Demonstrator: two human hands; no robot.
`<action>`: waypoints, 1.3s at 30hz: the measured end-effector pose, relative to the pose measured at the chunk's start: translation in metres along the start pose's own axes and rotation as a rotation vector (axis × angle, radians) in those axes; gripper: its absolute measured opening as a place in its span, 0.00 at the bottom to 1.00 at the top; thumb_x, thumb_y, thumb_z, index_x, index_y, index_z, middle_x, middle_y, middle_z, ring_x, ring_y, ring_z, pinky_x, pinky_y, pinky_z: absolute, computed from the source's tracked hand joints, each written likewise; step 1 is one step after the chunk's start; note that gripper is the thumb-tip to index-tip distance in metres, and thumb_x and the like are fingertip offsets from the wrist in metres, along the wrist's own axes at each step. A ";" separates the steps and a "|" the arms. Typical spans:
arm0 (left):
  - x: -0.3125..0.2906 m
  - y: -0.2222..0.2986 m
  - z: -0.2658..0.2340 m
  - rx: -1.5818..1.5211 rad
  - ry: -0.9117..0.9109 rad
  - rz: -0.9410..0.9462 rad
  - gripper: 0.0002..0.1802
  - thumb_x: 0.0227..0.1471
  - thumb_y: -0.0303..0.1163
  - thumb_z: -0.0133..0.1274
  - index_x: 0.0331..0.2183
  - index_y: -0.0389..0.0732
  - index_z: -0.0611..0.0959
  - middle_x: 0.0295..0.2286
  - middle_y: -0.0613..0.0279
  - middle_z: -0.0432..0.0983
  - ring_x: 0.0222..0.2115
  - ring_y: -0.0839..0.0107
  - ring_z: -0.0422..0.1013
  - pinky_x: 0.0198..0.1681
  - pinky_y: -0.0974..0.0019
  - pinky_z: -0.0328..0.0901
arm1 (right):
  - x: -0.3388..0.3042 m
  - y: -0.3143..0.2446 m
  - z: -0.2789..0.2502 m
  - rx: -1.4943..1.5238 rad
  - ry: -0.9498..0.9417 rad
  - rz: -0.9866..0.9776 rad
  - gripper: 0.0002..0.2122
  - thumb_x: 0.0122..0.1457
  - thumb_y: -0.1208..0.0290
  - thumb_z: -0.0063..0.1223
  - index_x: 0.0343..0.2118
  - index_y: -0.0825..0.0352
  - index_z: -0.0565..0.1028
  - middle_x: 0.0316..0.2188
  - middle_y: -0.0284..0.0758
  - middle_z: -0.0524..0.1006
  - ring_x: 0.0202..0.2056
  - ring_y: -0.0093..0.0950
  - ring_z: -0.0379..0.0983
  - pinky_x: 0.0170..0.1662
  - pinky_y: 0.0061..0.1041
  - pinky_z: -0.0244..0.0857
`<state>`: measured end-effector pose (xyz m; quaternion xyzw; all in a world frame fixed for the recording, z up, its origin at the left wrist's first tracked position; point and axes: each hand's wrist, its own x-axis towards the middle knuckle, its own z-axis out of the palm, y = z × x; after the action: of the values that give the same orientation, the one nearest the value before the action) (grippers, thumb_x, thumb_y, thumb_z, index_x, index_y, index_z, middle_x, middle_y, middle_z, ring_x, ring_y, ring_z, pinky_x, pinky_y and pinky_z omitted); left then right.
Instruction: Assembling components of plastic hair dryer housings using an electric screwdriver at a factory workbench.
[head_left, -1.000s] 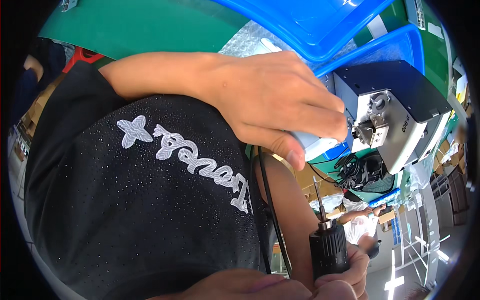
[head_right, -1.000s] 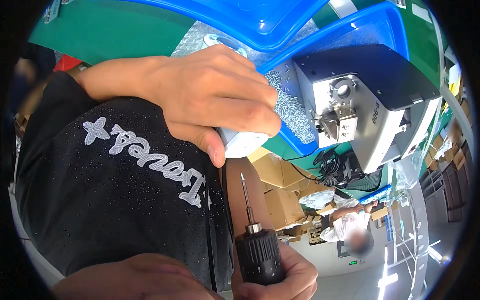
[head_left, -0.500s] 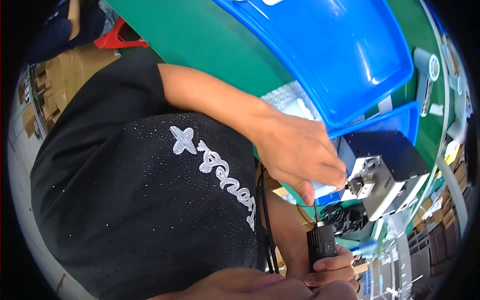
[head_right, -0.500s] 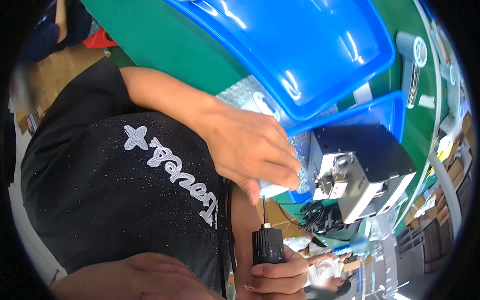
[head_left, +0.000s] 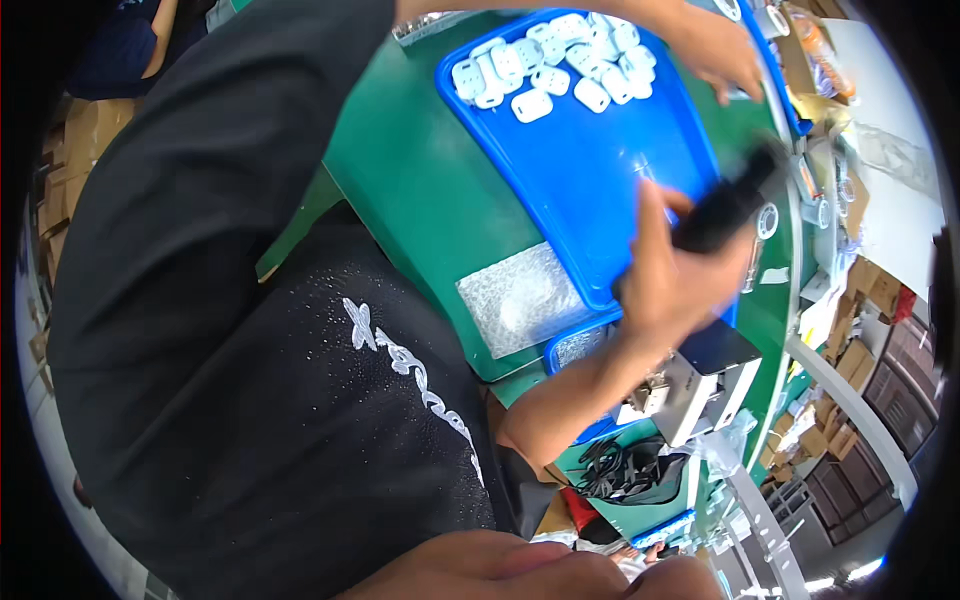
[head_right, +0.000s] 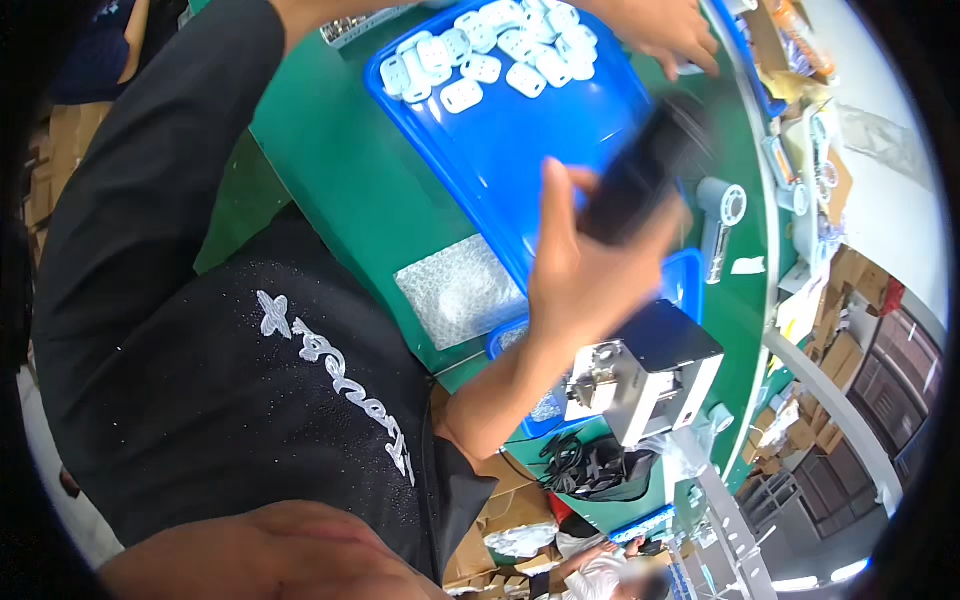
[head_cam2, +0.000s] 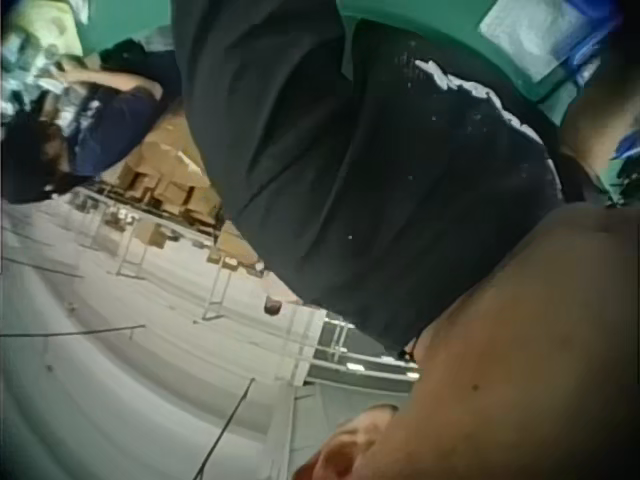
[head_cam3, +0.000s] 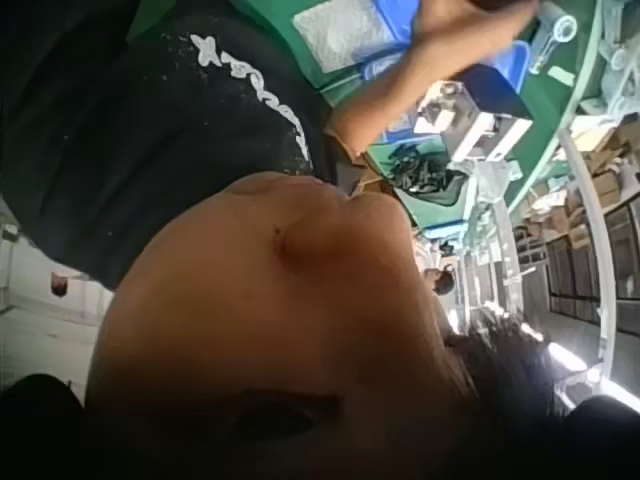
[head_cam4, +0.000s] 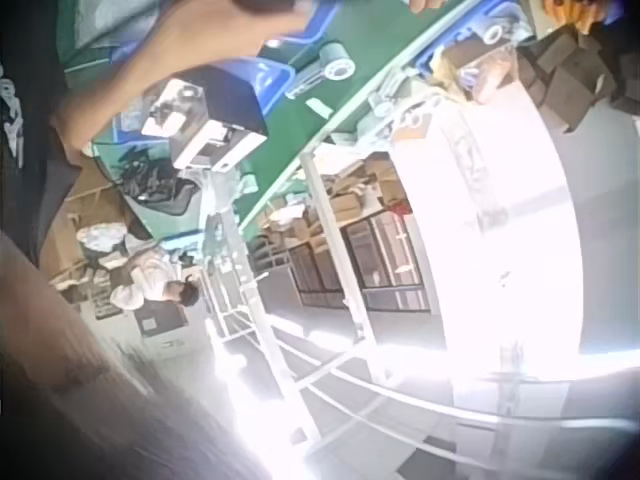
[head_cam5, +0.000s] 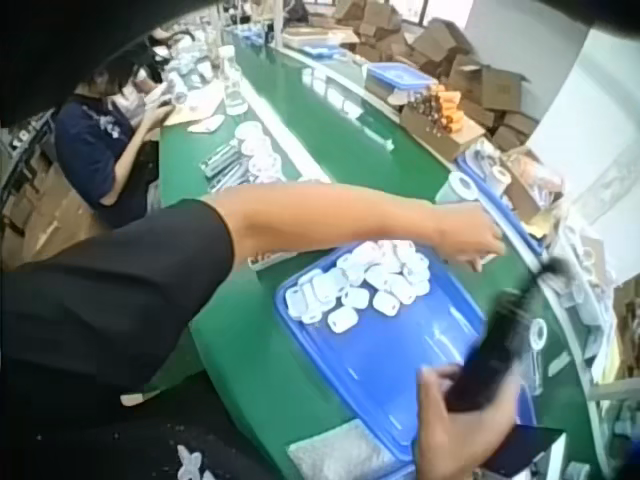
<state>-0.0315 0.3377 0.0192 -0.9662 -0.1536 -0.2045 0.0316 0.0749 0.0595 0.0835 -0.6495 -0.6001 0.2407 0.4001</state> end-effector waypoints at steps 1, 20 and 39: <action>-0.003 -0.021 0.015 0.019 0.015 -0.003 0.16 0.43 0.40 0.62 0.33 0.42 0.80 0.31 0.61 0.78 0.45 0.59 0.72 0.52 0.43 0.58 | 0.012 -0.001 0.015 -0.175 -0.055 -0.072 0.27 0.48 0.69 0.69 0.49 0.68 0.67 0.28 0.41 0.80 0.28 0.37 0.79 0.33 0.35 0.70; -0.278 0.163 -0.101 0.283 0.249 -0.839 0.29 0.37 0.42 0.68 0.41 0.40 0.78 0.49 0.50 0.66 0.53 0.52 0.59 0.55 0.49 0.52 | 0.070 0.021 0.095 -0.541 -0.100 -0.422 0.24 0.49 0.67 0.65 0.50 0.62 0.69 0.28 0.47 0.80 0.31 0.48 0.78 0.34 0.43 0.70; -0.123 0.250 -0.103 -1.289 0.063 -0.214 0.37 0.49 0.54 0.58 0.47 0.31 0.71 0.39 0.49 0.70 0.38 0.53 0.70 0.40 0.57 0.65 | -0.099 -0.032 -0.017 0.633 0.190 0.290 0.35 0.42 0.71 0.74 0.51 0.72 0.64 0.30 0.32 0.74 0.31 0.21 0.71 0.36 0.18 0.64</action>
<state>-0.1011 0.0521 0.0643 -0.7644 -0.0944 -0.2858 -0.5701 0.0536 -0.0419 0.1026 -0.5913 -0.3574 0.4074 0.5972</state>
